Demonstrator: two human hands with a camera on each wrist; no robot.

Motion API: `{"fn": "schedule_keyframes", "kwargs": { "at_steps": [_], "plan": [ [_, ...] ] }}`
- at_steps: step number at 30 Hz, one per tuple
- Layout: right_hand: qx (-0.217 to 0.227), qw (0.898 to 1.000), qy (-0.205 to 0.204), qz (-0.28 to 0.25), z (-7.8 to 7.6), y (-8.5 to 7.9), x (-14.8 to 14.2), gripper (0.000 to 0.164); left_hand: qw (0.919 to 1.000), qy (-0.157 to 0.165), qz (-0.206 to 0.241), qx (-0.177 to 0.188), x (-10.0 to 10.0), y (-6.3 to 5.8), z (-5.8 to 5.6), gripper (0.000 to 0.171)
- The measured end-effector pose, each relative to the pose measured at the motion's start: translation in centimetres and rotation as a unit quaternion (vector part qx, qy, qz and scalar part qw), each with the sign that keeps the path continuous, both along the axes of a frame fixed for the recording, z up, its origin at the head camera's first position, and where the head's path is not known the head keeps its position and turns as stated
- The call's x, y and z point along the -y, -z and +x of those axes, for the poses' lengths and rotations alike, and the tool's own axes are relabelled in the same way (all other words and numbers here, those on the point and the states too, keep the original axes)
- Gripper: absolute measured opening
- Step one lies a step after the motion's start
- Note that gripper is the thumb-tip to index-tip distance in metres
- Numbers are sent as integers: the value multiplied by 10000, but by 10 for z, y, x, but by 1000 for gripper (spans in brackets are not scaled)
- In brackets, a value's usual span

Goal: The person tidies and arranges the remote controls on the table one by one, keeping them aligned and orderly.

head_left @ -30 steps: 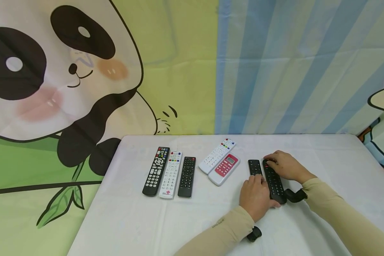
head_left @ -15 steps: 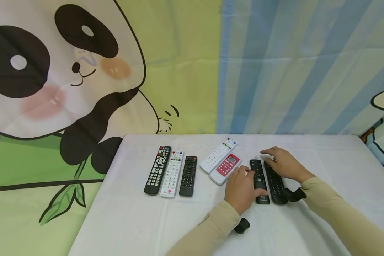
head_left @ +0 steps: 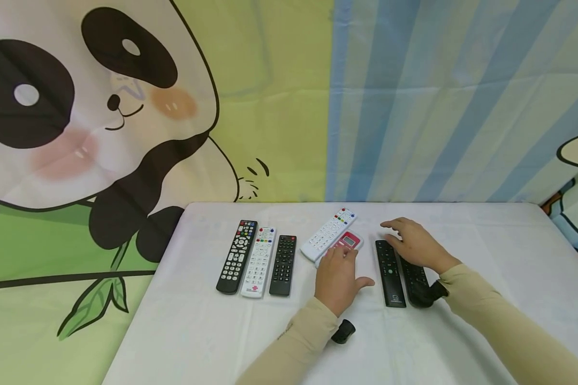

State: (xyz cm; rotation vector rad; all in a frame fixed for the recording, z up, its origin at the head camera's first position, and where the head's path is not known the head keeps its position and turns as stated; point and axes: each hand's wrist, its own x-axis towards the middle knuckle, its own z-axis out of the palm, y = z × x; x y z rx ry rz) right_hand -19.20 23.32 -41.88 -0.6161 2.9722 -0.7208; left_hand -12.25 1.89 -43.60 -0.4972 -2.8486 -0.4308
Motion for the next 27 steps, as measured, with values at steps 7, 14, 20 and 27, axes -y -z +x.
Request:
{"fn": "schedule_keyframes", "kwargs": {
  "at_steps": [7,14,20,27],
  "plan": [
    [56,9999,-96,-91,-3,0,9,38,9998,-176,1,122,18,-3,-4,68],
    [151,9997,-101,-149,-5,0,20,39,9995,-291,51,117,34,-3,-8,73],
    [279,9995,-71,-153,-6,0,26,40,9995,-298,-29,141,41,-2,-10,74],
    [374,9991,-67,-186,-9,3,36,41,9992,-165,-259,257,47,1,-14,74]
  ]
}}
